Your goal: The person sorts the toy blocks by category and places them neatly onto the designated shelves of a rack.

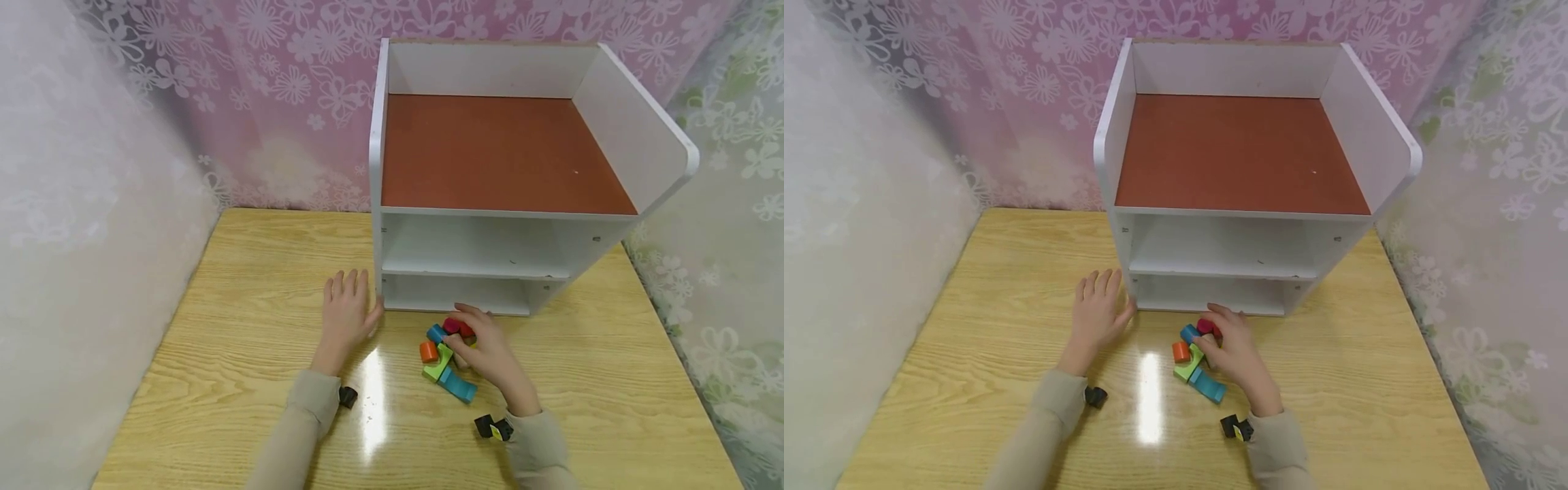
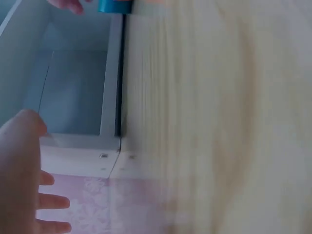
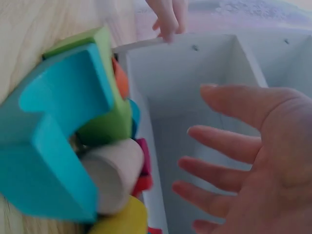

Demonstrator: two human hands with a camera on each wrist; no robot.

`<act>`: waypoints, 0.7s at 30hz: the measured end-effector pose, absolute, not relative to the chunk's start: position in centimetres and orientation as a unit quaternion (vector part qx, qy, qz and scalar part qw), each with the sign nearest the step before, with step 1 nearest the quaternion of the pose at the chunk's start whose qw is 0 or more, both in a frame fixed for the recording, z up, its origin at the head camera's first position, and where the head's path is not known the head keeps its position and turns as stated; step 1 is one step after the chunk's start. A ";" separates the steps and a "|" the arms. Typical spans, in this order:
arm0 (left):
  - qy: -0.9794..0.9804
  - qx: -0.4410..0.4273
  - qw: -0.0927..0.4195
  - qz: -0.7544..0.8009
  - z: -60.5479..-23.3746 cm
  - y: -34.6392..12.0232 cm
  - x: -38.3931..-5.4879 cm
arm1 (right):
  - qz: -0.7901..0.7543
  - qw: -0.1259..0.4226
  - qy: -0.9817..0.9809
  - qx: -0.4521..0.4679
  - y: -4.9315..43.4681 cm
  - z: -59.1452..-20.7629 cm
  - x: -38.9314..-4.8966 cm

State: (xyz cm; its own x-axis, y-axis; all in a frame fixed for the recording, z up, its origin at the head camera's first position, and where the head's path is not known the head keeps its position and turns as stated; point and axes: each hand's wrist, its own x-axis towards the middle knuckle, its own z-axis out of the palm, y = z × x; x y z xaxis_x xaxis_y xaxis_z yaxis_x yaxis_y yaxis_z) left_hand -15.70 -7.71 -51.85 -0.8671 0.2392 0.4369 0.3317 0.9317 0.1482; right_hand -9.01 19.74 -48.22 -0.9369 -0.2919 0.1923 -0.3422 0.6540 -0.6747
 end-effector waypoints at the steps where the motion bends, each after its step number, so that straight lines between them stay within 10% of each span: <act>1: -0.962 -0.145 0.202 -0.110 -52.0 -7.5 -15.8 | 0.368 0.037 -0.913 0.172 19.4 -48.4 -9.2; 21: -0.957 -0.126 0.215 -0.150 -56.8 -5.8 -16.6 | 0.233 0.055 -0.962 0.135 16.4 -50.2 -10.6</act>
